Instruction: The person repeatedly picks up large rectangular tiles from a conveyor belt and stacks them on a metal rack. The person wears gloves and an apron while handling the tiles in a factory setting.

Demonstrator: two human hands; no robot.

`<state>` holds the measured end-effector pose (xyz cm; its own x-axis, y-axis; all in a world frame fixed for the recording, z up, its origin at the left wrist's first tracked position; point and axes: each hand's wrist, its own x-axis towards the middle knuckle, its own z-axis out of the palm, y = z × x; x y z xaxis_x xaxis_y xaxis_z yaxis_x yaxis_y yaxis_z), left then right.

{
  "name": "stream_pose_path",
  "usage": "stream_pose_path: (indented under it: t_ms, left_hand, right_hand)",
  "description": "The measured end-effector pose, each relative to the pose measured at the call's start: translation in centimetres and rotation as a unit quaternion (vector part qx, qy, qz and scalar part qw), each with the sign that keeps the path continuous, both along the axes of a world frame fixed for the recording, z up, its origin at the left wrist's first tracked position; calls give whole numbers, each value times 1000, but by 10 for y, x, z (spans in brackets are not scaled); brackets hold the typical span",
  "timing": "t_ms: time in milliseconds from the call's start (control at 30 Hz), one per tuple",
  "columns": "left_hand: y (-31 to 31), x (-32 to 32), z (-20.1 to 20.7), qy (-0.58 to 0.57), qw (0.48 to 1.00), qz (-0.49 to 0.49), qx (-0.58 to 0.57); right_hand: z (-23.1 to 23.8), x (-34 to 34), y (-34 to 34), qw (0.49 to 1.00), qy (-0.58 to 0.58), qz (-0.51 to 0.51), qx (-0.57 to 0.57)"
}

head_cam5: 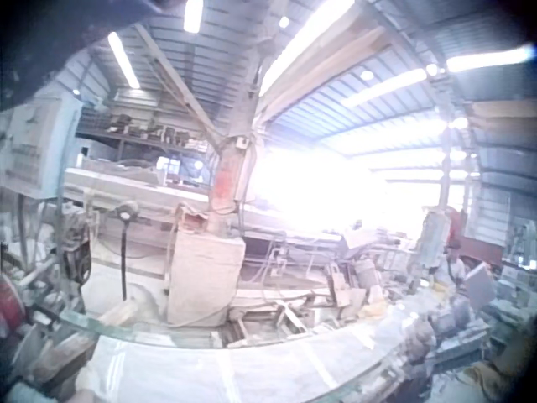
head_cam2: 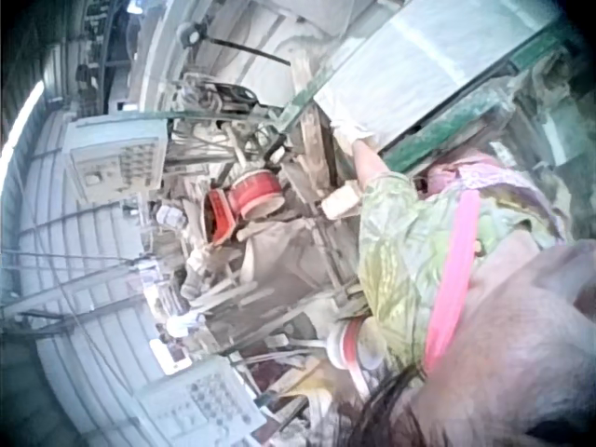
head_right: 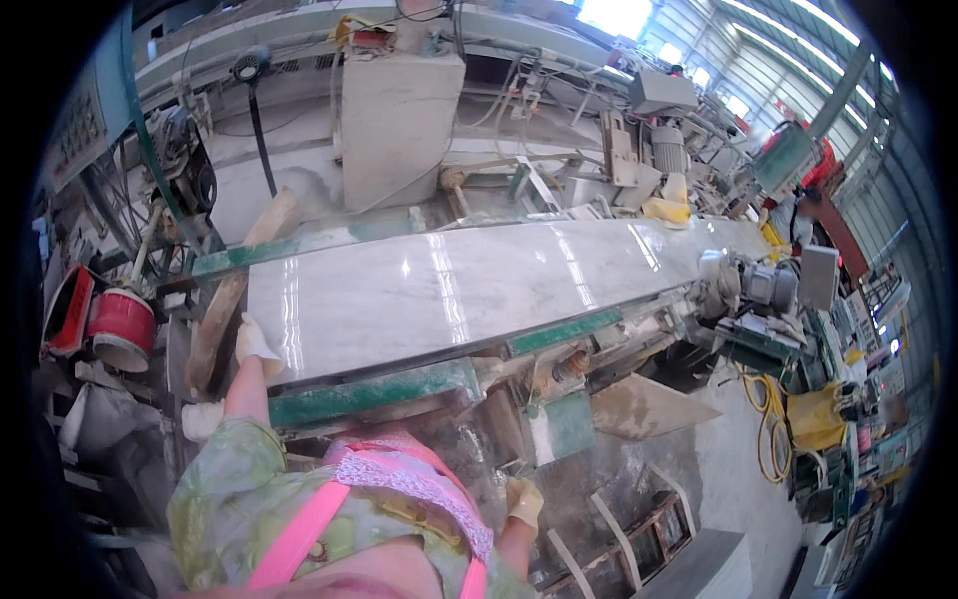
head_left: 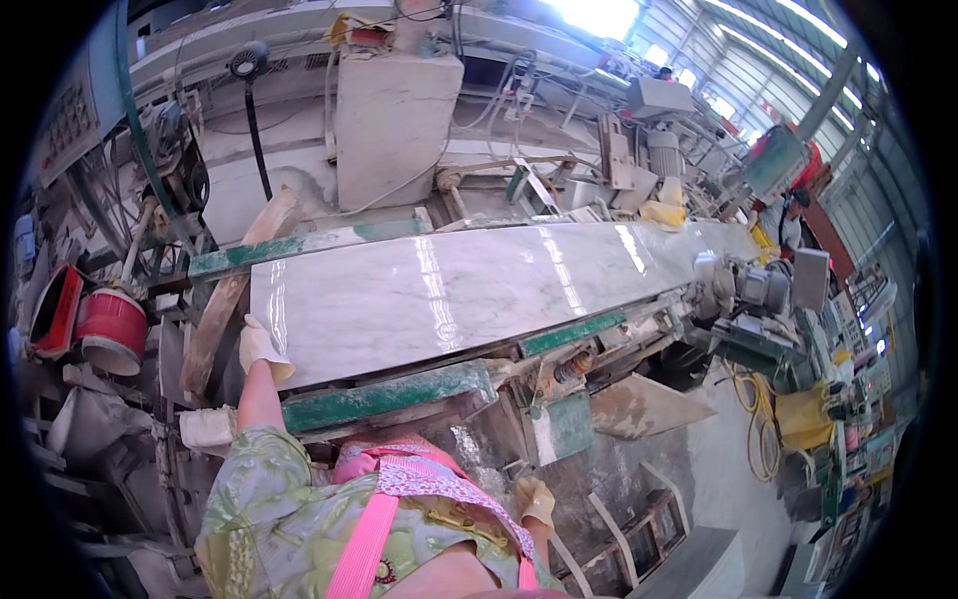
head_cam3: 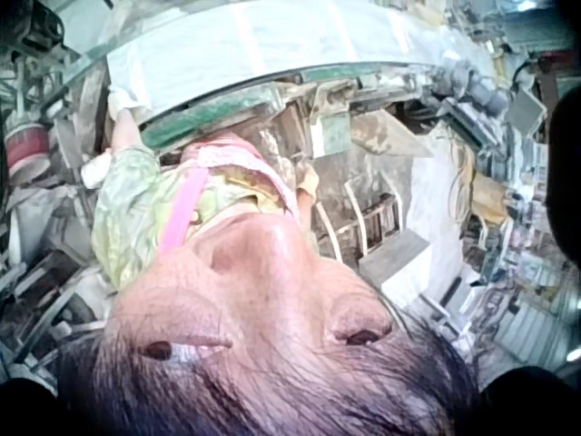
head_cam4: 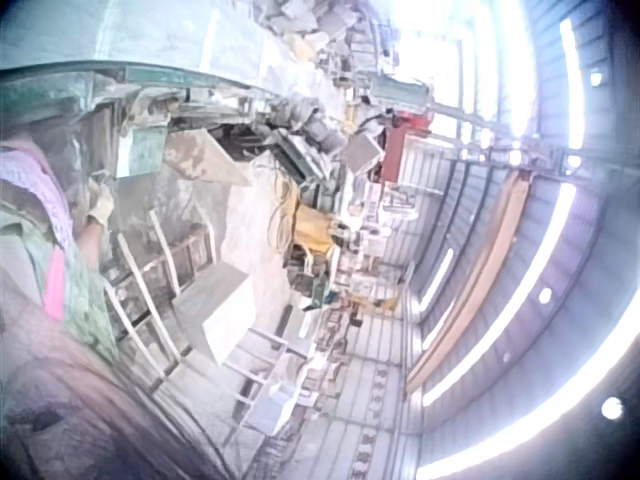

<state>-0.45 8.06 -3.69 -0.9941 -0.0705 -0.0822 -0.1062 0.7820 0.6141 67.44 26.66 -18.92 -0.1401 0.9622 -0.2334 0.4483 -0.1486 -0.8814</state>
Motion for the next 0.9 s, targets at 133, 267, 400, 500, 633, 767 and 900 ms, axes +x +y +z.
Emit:
stream_pose_path:
  t_ms: [133, 267, 400, 500, 633, 767, 900]
  left_hand:
    - [-22, -5, -10, 15, 999, 10, -35]
    - [-16, -8, -19, 24, 999, 28, -32]
    - [-12, 3, 5, -1, 999, 21, -34]
    - [-20, 4, 4, -3, 999, 27, -43]
    - [-26, 2, 10, -18, 999, -7, -42]
    - [-28, 8, 27, -44, 999, -26, -19]
    - [-45, -4, -8, -75, 994, -28, 78]
  right_hand:
    - [106, -82, 36, 965, 196, -147, -91]
    - [161, -155, 112, 964, 253, -83, -29]
    - [246, -261, 150, 982, 186, 27, 37]
    - [273, -325, 166, 984, 135, 84, 79]
    - [252, -367, 193, 963, -40, 144, 225]
    - [249, -391, 202, 926, -222, 164, 258]
    - [283, -408, 212, 954, -181, 156, 181]
